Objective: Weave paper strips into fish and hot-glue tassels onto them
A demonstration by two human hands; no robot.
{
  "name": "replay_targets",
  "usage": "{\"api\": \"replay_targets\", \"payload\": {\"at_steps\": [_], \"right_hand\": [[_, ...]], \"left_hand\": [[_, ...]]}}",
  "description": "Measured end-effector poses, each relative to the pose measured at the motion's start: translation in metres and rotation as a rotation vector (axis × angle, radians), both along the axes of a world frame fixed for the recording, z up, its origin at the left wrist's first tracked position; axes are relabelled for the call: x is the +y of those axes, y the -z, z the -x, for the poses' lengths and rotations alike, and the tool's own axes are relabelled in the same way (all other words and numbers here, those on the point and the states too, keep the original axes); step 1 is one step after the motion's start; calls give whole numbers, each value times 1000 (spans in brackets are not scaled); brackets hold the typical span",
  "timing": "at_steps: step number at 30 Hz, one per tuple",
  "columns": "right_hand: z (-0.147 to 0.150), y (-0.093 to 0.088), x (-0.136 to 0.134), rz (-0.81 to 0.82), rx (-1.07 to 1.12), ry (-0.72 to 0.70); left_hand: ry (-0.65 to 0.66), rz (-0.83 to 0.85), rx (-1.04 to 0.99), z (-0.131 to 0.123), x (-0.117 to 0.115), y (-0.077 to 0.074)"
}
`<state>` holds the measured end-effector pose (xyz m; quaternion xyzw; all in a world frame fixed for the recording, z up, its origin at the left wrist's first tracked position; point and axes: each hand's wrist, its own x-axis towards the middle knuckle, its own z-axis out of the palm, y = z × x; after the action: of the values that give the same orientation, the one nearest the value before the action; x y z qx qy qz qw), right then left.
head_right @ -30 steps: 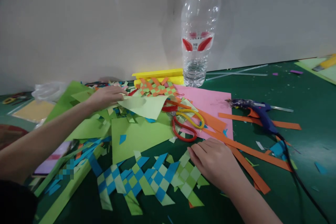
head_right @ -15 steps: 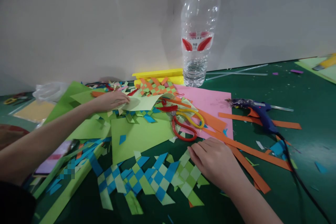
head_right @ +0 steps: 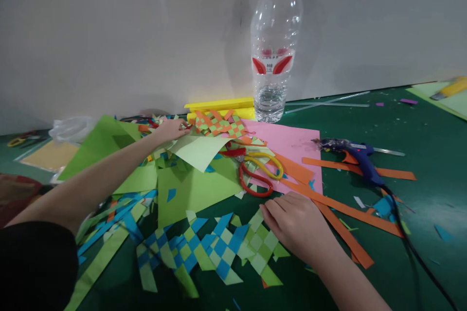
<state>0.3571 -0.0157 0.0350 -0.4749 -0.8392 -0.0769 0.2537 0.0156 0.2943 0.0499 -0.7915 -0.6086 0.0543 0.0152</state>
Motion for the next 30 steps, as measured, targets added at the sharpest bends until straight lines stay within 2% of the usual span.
{"api": "replay_targets", "payload": {"at_steps": [6,15,20,26,30], "right_hand": [[1,-3,-1,17,5,4],[1,-1,-1,8,22,-5],[1,-2,0,-3,1,0],[0,-2,0,9,18,-16],[0,-1,0,5,13,-20]], "left_hand": [[-5,-90,-43,-3,1,4],[-40,-198,-306,11,9,9],[39,-229,-395,11,1,4],[294,-29,-248,15,-31,-12],[482,72,138,18,-51,-20]]}}
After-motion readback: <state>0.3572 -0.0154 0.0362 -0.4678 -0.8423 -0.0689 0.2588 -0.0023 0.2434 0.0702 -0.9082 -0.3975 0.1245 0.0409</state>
